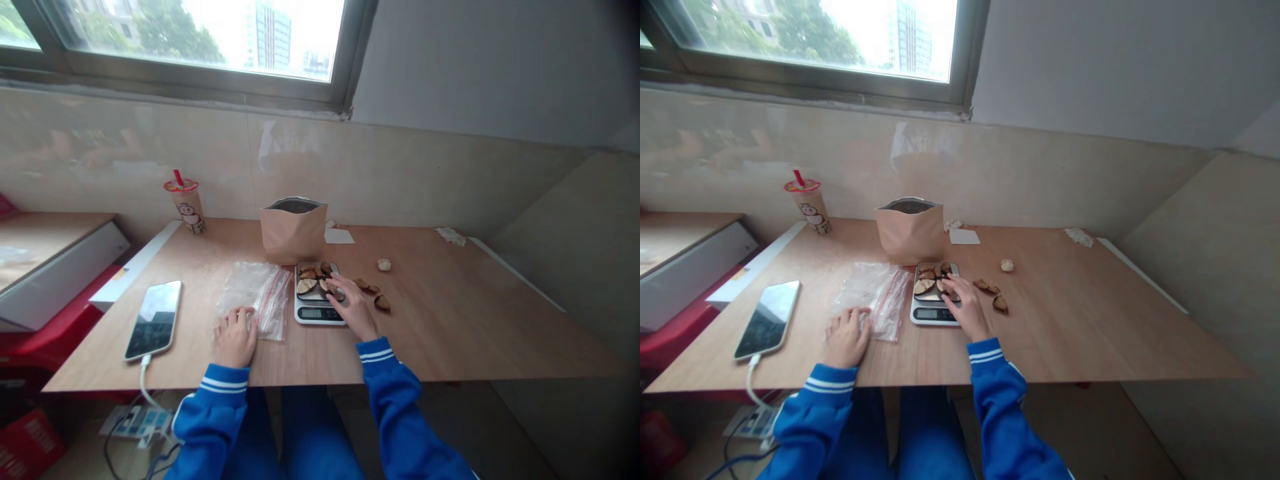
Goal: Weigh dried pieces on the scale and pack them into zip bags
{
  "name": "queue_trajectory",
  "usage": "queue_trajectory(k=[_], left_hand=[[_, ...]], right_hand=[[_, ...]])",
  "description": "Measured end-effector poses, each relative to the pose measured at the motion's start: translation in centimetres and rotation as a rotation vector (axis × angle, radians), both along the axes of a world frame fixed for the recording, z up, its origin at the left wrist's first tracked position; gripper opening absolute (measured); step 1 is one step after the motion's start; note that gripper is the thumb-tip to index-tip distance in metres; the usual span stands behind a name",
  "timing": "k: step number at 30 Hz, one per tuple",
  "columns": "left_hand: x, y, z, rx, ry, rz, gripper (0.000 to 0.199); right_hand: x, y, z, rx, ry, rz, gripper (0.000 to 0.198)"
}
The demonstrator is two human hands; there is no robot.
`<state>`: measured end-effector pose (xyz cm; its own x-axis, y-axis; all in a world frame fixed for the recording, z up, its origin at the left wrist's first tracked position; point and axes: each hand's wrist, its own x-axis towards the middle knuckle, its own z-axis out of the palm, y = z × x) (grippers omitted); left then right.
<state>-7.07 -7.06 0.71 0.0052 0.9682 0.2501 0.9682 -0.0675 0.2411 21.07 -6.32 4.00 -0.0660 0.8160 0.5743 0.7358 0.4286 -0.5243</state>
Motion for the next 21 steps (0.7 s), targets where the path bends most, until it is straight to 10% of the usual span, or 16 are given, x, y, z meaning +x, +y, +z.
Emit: queue_trajectory(k=[10, 21], left_hand=[[-0.3, 0.1, -0.1, -0.009, 0.001, -0.030, 0.033], [0.1, -0.2, 0.4, 0.012, 0.033, -0.022, 0.032]], right_hand=[[9.2, -6.2, -7.1, 0.038, -0.107, -0.490, 0.039], [8.9, -6.2, -8.1, -0.132, -0.139, -0.592, 0.055]])
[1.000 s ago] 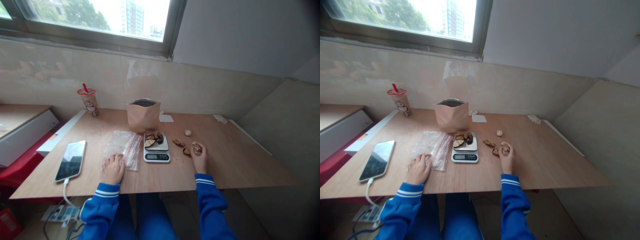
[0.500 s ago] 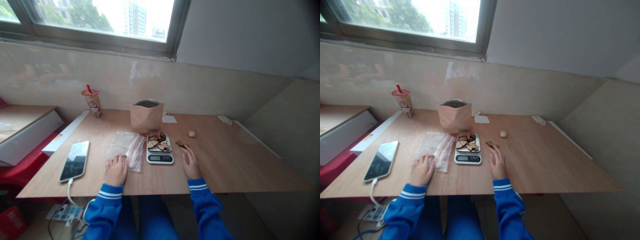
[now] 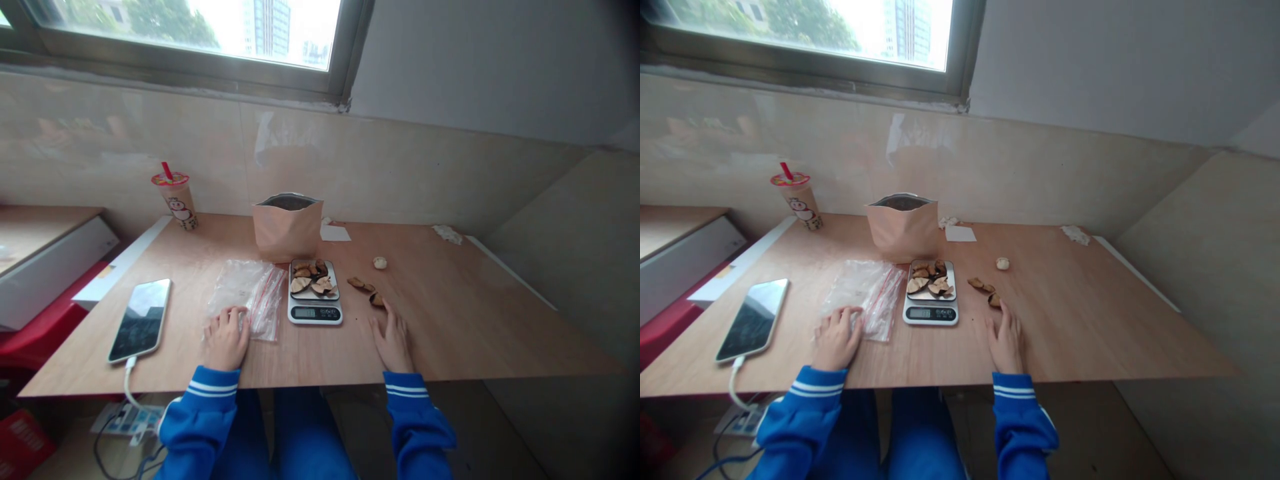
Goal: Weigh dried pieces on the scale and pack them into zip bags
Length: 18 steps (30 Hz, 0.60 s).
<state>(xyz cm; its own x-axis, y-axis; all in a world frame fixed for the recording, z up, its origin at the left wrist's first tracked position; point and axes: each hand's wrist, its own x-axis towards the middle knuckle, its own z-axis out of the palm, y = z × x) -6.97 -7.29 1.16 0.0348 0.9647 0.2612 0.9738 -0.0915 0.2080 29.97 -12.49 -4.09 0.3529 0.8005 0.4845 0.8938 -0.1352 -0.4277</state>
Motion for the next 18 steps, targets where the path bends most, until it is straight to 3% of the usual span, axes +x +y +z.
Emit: queue_trajectory(k=[3, 7, 10, 14, 18], left_hand=[[0.1, 0.0, 0.0, -0.003, -0.003, 0.007, 0.032], [0.1, 0.1, 0.0, -0.024, -0.021, 0.014, 0.032], [0.0, 0.3, -0.1, -0.031, -0.020, 0.011, 0.031], [0.1, 0.3, -0.1, -0.018, -0.013, 0.011, 0.032], [-0.1, 0.2, -0.2, -0.029, -0.024, -0.003, 0.033]], right_hand=[[0.4, -0.2, -0.1, -0.002, -0.019, 0.004, 0.054], [-0.5, 0.0, 1.0, 0.094, -0.062, 0.023, 0.048], [-4.2, 1.2, 3.2, 0.157, -0.056, 0.109, 0.043], [-11.5, 4.4, 6.2, 0.039, -0.114, 0.457, 0.047], [-15.9, 6.7, 7.2, -0.001, -0.198, 0.526, 0.043]])
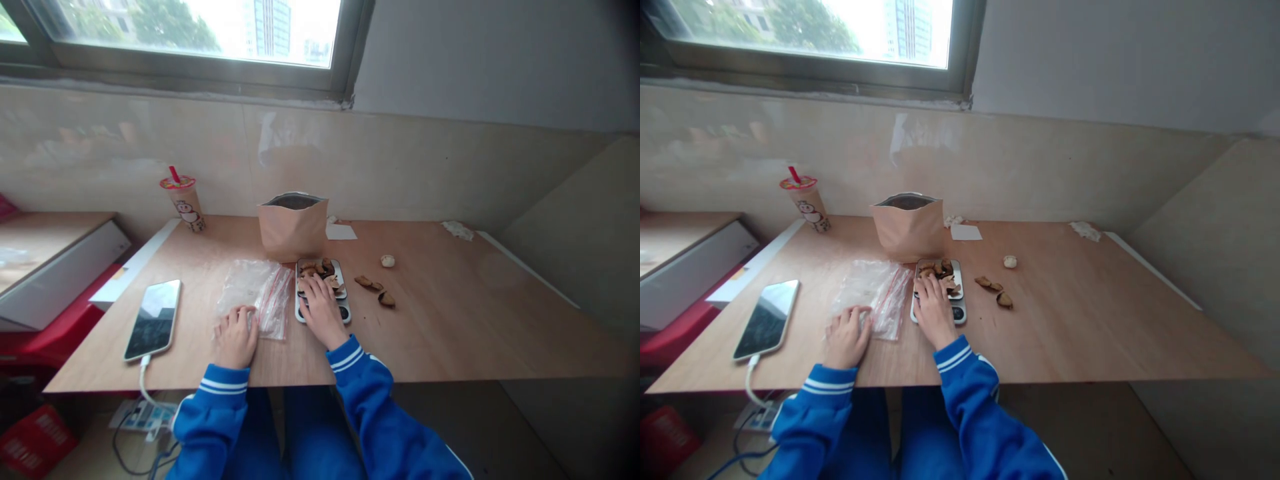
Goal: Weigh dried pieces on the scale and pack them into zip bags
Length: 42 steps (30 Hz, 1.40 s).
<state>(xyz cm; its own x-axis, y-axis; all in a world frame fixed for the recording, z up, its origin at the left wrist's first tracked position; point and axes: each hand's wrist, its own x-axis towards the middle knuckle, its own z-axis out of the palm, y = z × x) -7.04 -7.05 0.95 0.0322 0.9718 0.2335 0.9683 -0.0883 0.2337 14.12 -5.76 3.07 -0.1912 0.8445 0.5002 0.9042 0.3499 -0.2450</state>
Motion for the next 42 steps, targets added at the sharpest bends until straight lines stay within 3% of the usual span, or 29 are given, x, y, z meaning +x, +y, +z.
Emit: queue_trajectory(k=[5, 10, 12, 14, 18, 21, 24, 30, 42], left_hand=[[-0.3, 0.2, -0.4, -0.004, -0.007, -0.014, 0.032], [-0.3, 0.2, -0.4, -0.008, -0.007, -0.016, 0.034], [-0.3, 0.2, -0.2, -0.009, -0.008, -0.019, 0.033], [-0.3, 0.2, -0.2, -0.007, -0.006, -0.022, 0.033], [-0.4, 0.2, -0.4, -0.008, 0.001, -0.023, 0.034], [-0.5, 0.3, -0.6, -0.012, 0.001, -0.021, 0.035], [-0.5, 0.3, -0.6, -0.021, 0.008, -0.021, 0.035], [-0.1, 0.1, 0.0, -0.012, 0.029, -0.003, 0.032], [0.1, -0.1, 0.4, -0.002, 0.024, 0.000, 0.030]], right_hand=[[-0.6, -0.2, -0.3, 0.045, -0.042, -0.046, 0.027], [0.5, -2.7, 1.3, 0.099, 0.010, -0.029, 0.014], [2.9, -4.0, 1.9, 0.131, 0.078, -0.159, 0.015], [6.9, -5.0, 1.6, 0.176, 0.119, -0.389, 0.019], [15.9, -5.7, -1.3, 0.216, 0.144, -0.791, 0.026], [18.8, -5.7, -3.7, 0.088, 0.084, -0.753, 0.029], [17.8, -5.7, -4.7, 0.066, 0.054, -0.699, 0.036], [15.4, -5.1, -4.8, 0.024, -0.071, -0.528, 0.039], [15.8, -5.3, -5.0, 0.063, -0.098, -0.500, 0.031]])
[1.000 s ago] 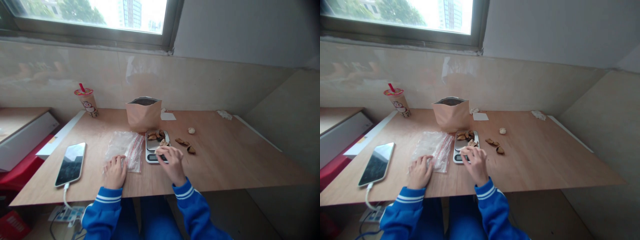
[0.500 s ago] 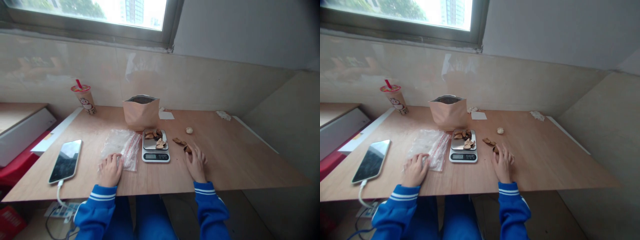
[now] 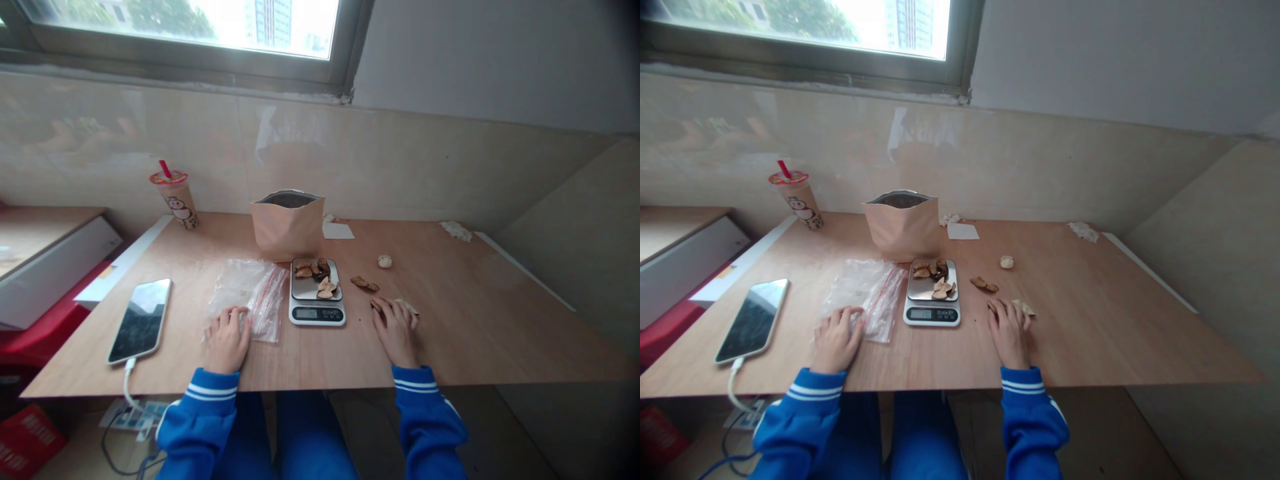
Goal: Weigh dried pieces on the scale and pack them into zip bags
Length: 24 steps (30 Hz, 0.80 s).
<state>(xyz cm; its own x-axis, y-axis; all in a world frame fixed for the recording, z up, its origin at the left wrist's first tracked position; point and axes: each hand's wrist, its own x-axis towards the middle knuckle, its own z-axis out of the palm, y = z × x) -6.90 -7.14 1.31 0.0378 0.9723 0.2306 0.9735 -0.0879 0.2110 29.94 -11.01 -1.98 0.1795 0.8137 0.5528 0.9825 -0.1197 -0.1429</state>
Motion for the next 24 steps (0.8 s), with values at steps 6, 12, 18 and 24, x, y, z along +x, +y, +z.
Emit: queue_trajectory(k=[6, 12, 18, 24], left_hand=[[0.0, 0.0, -0.2, 0.001, -0.004, -0.001, 0.030], [-0.3, 0.2, -0.7, 0.009, -0.013, -0.018, 0.030], [-0.5, 0.3, -0.8, 0.014, -0.018, -0.026, 0.031], [-0.5, 0.2, -0.7, 0.007, -0.038, -0.030, 0.031]], right_hand=[[0.0, -0.2, 0.5, 0.074, 0.049, 0.104, 0.030], [-4.9, 0.8, 3.6, 0.177, 0.211, 0.259, 0.028], [-11.9, 5.5, 7.2, 0.145, 0.215, 0.534, 0.021], [-13.5, 8.5, 6.6, 0.113, 0.136, 0.557, 0.018]])
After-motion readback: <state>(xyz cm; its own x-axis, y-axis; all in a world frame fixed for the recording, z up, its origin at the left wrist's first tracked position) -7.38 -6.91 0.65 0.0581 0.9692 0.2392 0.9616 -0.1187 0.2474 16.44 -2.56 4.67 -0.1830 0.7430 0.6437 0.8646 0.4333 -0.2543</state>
